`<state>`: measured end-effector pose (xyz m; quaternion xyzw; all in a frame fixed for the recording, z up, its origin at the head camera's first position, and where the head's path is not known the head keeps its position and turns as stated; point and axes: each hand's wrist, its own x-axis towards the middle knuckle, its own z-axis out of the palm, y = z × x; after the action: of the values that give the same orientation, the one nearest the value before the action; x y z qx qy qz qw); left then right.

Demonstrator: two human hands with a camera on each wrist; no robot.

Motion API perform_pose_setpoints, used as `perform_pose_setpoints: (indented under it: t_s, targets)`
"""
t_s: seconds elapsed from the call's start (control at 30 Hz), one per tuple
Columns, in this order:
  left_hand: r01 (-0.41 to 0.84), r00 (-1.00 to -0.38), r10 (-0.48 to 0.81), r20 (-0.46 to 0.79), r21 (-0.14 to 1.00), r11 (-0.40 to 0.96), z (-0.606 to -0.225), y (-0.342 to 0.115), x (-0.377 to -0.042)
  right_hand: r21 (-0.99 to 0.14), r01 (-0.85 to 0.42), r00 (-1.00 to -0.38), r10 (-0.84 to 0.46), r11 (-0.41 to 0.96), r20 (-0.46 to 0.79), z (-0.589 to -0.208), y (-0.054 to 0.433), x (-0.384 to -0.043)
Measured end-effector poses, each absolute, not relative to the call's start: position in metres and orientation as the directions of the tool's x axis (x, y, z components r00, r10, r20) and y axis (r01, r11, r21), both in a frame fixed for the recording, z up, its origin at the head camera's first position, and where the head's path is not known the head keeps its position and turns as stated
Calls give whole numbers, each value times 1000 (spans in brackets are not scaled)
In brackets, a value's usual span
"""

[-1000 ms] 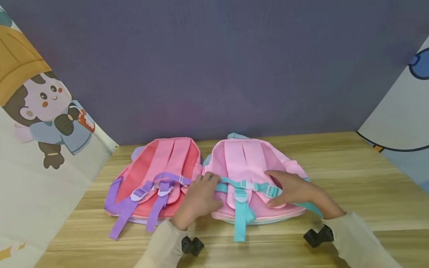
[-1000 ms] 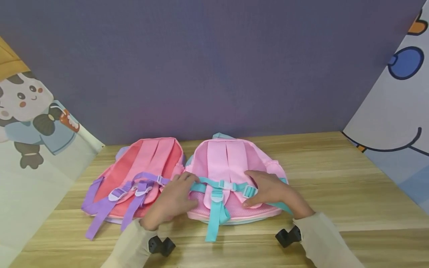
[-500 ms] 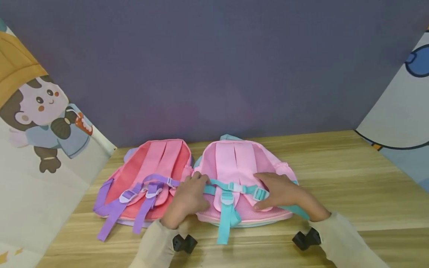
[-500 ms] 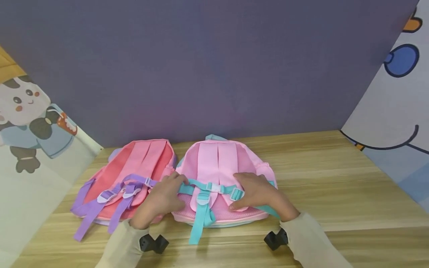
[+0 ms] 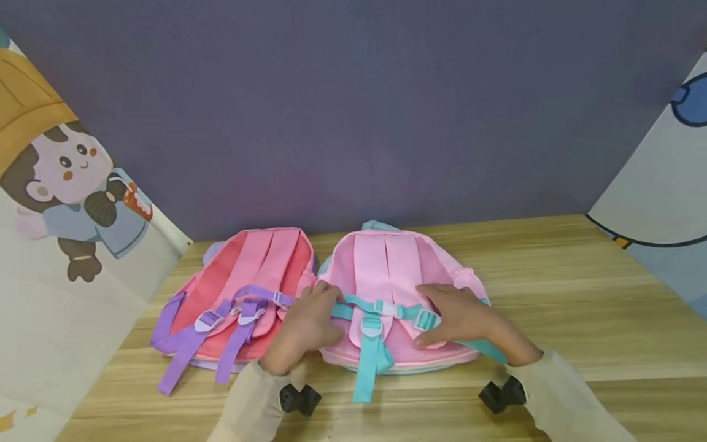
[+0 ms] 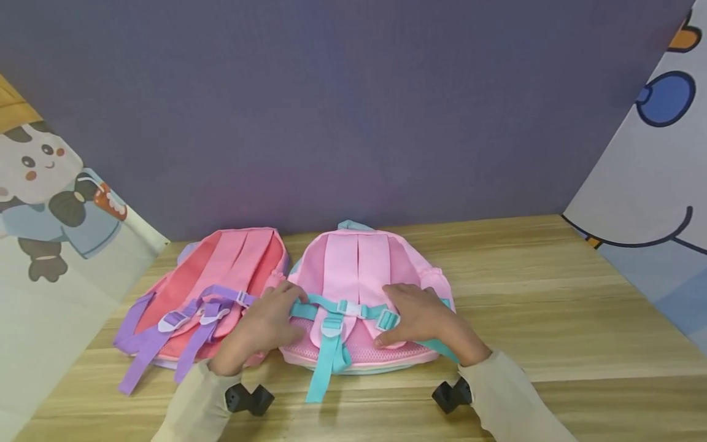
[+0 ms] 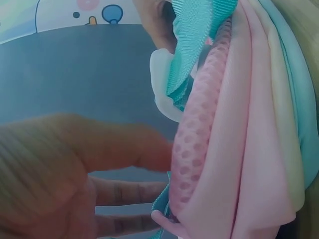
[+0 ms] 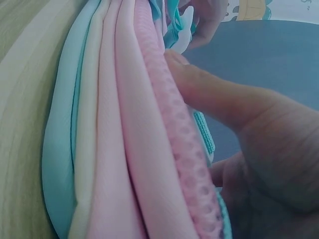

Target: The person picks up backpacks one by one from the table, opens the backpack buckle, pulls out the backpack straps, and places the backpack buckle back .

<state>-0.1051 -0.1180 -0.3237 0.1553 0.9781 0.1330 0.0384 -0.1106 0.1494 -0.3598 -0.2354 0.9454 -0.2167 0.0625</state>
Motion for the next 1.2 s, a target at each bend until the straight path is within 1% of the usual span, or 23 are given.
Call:
perform_pose_setpoints:
  t_s: [0.13, 0.27, 0.37, 0.47, 0.53, 0.6, 0.67, 0.73, 0.83, 0.9, 1.03, 1.1, 1.2]
  targets:
    - [301, -949, 315, -5, 273, 913, -322, -118, -106, -453, -399, -884, -465, 797, -38, -358, 149, -110]
    - [319, -947, 315, 60, 275, 907, -322, -114, -107, -475, -381, -891, -452, 793, -41, -356, 147, -111]
    - [370, -928, 343, 144, 254, 894, -322, -109, -108, -497, -388, -894, -448, 776, -3, -355, 143, -114]
    - [430, -897, 384, 217, 237, 871, -323, -102, -111, -532, -437, -873, -484, 725, 58, -353, 135, -117]
    - [470, -876, 416, 244, 245, 848, -324, -99, -113, -561, -468, -854, -512, 683, 89, -354, 129, -120]
    - [511, -856, 453, 249, 271, 816, -325, -95, -115, -589, -497, -833, -540, 637, 119, -356, 123, -122]
    - [534, -845, 484, 229, 308, 787, -327, -93, -118, -606, -514, -822, -552, 608, 143, -359, 118, -124]
    - [540, -841, 506, 191, 346, 767, -330, -91, -120, -607, -529, -814, -556, 593, 167, -362, 114, -126]
    - [527, -844, 521, 130, 386, 757, -334, -90, -123, -578, -553, -810, -550, 600, 203, -369, 111, -128]
    - [526, -842, 528, 114, 393, 754, -337, -90, -125, -570, -554, -815, -536, 607, 221, -372, 110, -129]
    - [540, -834, 538, 120, 368, 757, -343, -90, -127, -586, -544, -824, -512, 600, 241, -378, 109, -131]
    - [538, -837, 534, 120, 356, 764, -346, -90, -127, -592, -539, -828, -505, 599, 243, -380, 109, -131]
    - [524, -847, 519, 117, 354, 775, -349, -91, -128, -572, -550, -825, -504, 609, 257, -382, 108, -130]
